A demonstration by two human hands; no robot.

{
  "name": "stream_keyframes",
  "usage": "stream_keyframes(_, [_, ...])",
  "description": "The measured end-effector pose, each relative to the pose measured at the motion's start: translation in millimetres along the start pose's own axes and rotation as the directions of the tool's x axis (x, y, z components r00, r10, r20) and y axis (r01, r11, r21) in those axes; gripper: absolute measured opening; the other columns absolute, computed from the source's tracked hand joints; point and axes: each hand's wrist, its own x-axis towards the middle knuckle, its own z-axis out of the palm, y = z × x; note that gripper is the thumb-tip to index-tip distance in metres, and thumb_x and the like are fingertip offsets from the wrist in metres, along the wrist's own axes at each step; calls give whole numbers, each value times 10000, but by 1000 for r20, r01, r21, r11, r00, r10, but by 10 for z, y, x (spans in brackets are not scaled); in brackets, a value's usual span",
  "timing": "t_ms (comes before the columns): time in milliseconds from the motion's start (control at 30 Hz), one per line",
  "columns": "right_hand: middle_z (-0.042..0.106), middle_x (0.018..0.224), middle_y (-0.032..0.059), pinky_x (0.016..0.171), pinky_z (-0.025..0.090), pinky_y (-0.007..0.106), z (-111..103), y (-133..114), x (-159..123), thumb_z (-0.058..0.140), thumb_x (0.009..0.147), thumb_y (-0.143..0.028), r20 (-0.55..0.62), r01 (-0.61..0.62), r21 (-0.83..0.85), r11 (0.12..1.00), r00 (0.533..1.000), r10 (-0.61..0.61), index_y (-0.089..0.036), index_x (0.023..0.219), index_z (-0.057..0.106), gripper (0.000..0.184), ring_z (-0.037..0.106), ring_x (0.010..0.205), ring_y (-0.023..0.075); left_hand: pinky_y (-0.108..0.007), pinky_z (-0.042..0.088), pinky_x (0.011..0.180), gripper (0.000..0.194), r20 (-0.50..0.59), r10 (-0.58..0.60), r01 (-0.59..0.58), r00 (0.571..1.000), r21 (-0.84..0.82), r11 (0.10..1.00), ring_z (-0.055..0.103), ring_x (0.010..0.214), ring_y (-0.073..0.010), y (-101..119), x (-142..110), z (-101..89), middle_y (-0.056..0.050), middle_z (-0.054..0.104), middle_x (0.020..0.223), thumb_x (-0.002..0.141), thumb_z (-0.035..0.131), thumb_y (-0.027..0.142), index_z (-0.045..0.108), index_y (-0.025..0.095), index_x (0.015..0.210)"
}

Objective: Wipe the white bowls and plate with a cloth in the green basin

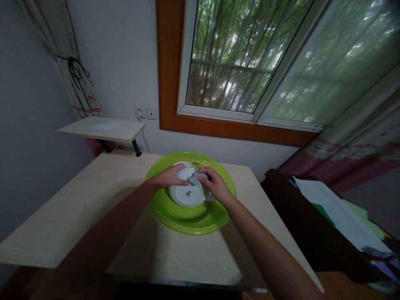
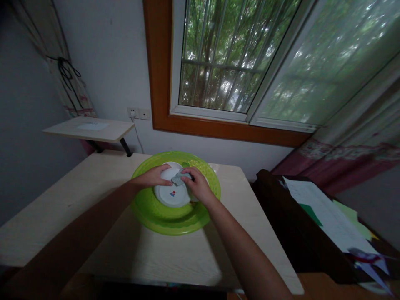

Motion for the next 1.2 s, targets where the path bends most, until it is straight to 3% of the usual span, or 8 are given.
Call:
stream_keyframes(233, [678,1118,57,1012,444,409,-6,-74,21,683,882,-381,-28,25,3,1000,999,-25,-257,1026,692,190,609,1097,239,-371,517,890,595,-86,-63,62,994,-14,998,656,1016,-260,59,-28,-38,-88,693,1114,648,845,388,612,145,1137])
stream_keyframes(467, [663,1173,54,1066,424,437,-40,-51,30,687,863,-420,-130,-17,55,998,991,24,-260,1033,664,234,579,1174,258,-374,531,858,603,-220,-141,69,965,-308,949,666,967,-254,130,-54,-99,-60,685,1048,626,854,393,568,158,1101])
stream_keyframes(633, [673,1157,57,848,519,382,-49,-5,23,688,840,-470,-148,-137,121,983,977,154,-250,1080,626,331,623,959,239,-352,533,816,562,-317,-190,31,929,-447,894,666,912,-231,136,-43,-132,-55,676,1033,616,852,351,551,168,1055])
stream_keyframes(733, [687,1047,41,722,506,335,-42,3,15,710,818,-485,-138,-180,184,966,969,206,-251,1073,609,361,612,822,212,-339,533,806,529,-365,-221,11,904,-497,868,659,906,-221,148,-37,-141,-59,668,1042,624,829,330,541,169,1037])
stream_keyframes(900, [676,937,19,683,473,309,-45,62,4,729,792,-493,-154,-218,208,953,955,252,-242,1036,607,370,591,776,199,-354,537,828,564,-300,-229,58,926,-488,871,655,942,-229,114,-33,-116,-69,659,1083,659,814,375,525,173,1098])
stream_keyframes(1033, [678,956,25,706,478,308,-59,90,-2,726,787,-486,-189,-235,190,953,944,271,-234,1023,606,366,593,809,204,-397,505,959,604,-226,-140,54,964,-352,935,628,1092,-254,25,-28,-89,-70,643,1164,663,820,377,525,183,1152])
stream_keyframes(1200, [675,988,35,797,494,350,-64,23,-11,716,792,-445,-149,-208,104,973,964,222,-236,972,631,288,608,895,234,-430,443,1069,849,-52,-121,109,991,-188,976,585,1222,-300,-30,-28,-57,-110,611,1321,576,863,285,494,192,1335])
